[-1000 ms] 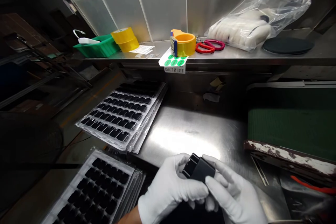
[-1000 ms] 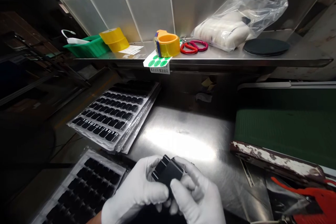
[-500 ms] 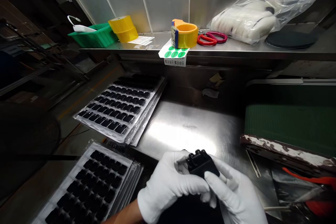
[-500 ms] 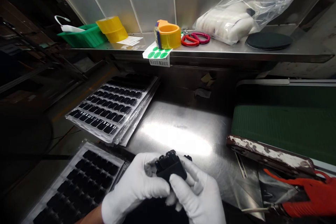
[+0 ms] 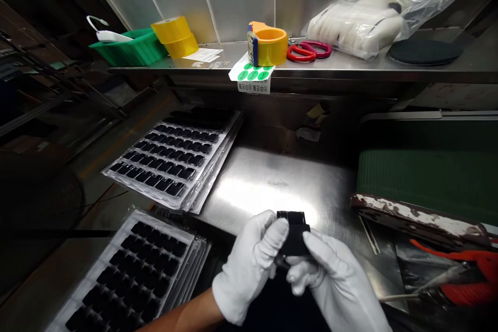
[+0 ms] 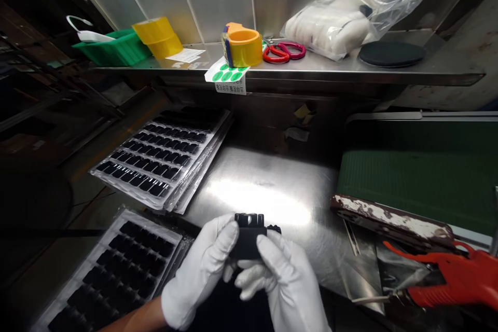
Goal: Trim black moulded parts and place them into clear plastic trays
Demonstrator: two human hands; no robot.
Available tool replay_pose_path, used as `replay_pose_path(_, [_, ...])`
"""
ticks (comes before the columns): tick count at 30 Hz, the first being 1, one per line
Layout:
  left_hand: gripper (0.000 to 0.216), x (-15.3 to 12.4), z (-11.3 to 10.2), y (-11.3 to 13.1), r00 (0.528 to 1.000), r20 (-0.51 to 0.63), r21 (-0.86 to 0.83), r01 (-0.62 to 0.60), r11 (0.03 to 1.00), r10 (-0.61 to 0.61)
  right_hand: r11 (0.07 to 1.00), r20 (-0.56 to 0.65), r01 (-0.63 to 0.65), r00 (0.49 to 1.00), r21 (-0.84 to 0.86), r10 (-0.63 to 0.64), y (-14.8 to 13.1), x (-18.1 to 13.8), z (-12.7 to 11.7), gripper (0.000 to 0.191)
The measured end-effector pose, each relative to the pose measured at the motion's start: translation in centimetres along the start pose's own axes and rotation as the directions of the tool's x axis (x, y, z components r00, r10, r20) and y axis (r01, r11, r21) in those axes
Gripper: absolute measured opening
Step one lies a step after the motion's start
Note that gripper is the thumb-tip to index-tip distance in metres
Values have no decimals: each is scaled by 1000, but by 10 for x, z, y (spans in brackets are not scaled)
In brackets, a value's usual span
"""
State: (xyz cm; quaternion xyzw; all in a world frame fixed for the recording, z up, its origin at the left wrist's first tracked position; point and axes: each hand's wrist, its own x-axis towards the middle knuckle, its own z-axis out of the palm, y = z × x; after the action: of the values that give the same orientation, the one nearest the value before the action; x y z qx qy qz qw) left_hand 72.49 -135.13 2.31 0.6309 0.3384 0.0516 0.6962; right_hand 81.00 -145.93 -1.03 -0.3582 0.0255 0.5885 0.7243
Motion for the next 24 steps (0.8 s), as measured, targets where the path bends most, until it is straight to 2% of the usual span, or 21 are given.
replay_pose_path(4, [53, -2, -2, 3, 995, 62, 182, -91, 979, 80, 997, 61, -12, 998, -75, 17, -3, 2, -1, 28])
replay_pose_path(6, [58, -1, -3, 2, 996, 40, 271, -93, 958, 85, 992, 70, 0, 998, -126, 9, -2, 5, -1, 30])
replay_pose_path(8, [61, 1, -5, -1, 996, 16, 304, -90, 948, 89, 983, 27, -3, 1000, -186, 8, -1, 10, 0, 34])
replay_pose_path(12, [56, 8, -11, -6, 998, -9, 211, -66, 975, 70, 965, -11, -16, 1000, -261, 13, 0, 18, 3, 44])
replay_pose_path(16, [55, 14, -20, -1, 998, -45, 136, 41, 990, -35, 978, -21, -5, 1000, -210, 1, -1, 16, 12, 51])
replay_pose_path(20, [53, 13, -27, 8, 999, 50, 77, -15, 997, 12, 981, -108, 43, 992, -188, -64, -7, 10, 29, 43])
replay_pose_path(24, [45, 9, -30, 11, 999, 28, 132, -21, 991, 18, 976, -101, 97, 988, -196, -118, -11, 7, 36, 35])
